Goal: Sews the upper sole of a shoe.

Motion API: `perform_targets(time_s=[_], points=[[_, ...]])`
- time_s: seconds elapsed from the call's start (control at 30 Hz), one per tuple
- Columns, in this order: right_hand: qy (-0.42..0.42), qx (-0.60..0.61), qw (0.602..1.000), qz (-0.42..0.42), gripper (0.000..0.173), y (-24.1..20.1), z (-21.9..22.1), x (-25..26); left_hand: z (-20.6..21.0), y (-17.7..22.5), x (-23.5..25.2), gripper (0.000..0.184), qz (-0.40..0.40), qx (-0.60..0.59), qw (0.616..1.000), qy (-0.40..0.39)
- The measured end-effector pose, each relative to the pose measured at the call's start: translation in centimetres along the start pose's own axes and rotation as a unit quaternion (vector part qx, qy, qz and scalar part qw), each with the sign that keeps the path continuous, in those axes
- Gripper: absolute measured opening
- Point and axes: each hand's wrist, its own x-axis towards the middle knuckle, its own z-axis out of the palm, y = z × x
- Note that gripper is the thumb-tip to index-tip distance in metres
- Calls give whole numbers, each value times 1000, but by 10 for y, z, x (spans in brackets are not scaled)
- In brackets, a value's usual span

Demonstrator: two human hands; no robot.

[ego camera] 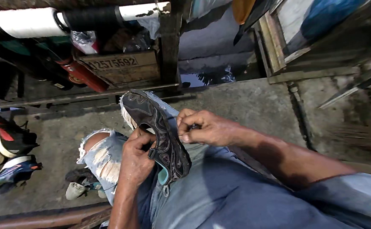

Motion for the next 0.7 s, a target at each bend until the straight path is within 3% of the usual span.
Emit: perform_targets(time_s=[0.1, 0.17, 0.4, 0.5, 0.57, 0.63, 0.7], points=[[-51, 161, 985, -31, 10, -4, -28, -17, -2, 1, -1, 12, -4, -13, 1000, 0], [-41, 203, 977, -48, 14, -11, -58, -33, -3, 0, -2, 11, -7, -16, 1000, -4], [193, 229, 944, -140, 24, -33, -166, -94, -6, -2, -1, 11, -16, -12, 1000, -12], [293, 59, 949, -101, 20, -25, -204, -105, -6, -3, 0, 11, -14, -13, 1000, -16], [366, -228, 902, 6, 8, -20, -202, -96, -7, -4, 0, 12, -17, -8, 1000, -22], [319, -349, 879, 61, 34, -13, -174, -72, -8, -6, 1, 13, -18, -3, 999, -27], [245, -315, 916, 29, 39, -4, -123, -41, -9, -6, 3, 15, -13, 2, 999, -34]])
